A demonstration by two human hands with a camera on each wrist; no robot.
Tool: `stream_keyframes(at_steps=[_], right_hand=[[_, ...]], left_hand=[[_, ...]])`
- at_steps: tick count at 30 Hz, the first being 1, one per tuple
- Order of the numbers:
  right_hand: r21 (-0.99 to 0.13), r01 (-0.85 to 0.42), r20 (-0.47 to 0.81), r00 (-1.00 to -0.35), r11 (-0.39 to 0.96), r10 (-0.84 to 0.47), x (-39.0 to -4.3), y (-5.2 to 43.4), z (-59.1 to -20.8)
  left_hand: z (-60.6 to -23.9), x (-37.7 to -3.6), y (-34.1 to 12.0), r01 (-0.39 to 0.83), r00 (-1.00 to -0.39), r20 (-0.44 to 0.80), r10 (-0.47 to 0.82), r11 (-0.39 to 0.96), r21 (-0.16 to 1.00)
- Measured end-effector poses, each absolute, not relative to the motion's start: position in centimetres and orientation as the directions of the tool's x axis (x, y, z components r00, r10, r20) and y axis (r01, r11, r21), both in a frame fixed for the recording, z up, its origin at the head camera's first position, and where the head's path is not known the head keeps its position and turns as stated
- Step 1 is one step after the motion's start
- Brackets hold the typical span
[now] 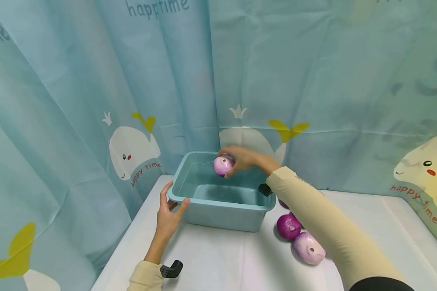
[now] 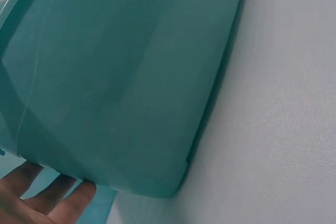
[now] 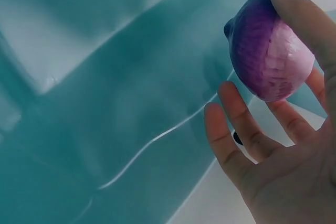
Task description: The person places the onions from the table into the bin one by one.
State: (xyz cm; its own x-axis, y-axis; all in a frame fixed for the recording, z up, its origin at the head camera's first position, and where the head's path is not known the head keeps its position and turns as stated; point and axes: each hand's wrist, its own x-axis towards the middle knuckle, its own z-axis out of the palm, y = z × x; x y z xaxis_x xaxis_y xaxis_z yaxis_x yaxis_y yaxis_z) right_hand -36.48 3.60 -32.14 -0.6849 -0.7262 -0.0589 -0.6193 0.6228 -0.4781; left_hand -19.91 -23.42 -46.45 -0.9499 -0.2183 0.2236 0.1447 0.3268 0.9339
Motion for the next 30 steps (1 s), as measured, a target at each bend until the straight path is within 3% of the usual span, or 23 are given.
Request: stream_keyframes(at_steps=[16, 24, 30], right_hand=[[-0.512, -0.593, -0.101, -0.677, 0.621, -0.729, -36.1, 4.5, -32.3], [-0.596, -0.639, 0.031, -0.622, 0.485, -0.782, -35.2, 6.8, -31.2], [-0.578, -0.641, 0.087, -0.663, 0.505, -0.743, -33.9, 10.5, -30.2]], left_hand=[[-46.2, -20.0, -23.5, 0.145, -0.952, 0.223, -0.212, 0.33, 0.933], [-45.2, -20.3, -24.1, 0.157, -0.957, 0.232, -0.173, 0.364, 0.918], [-44.3, -20.3, -24.6, 0.152, -0.965, 0.22, -0.142, 0.382, 0.911]])
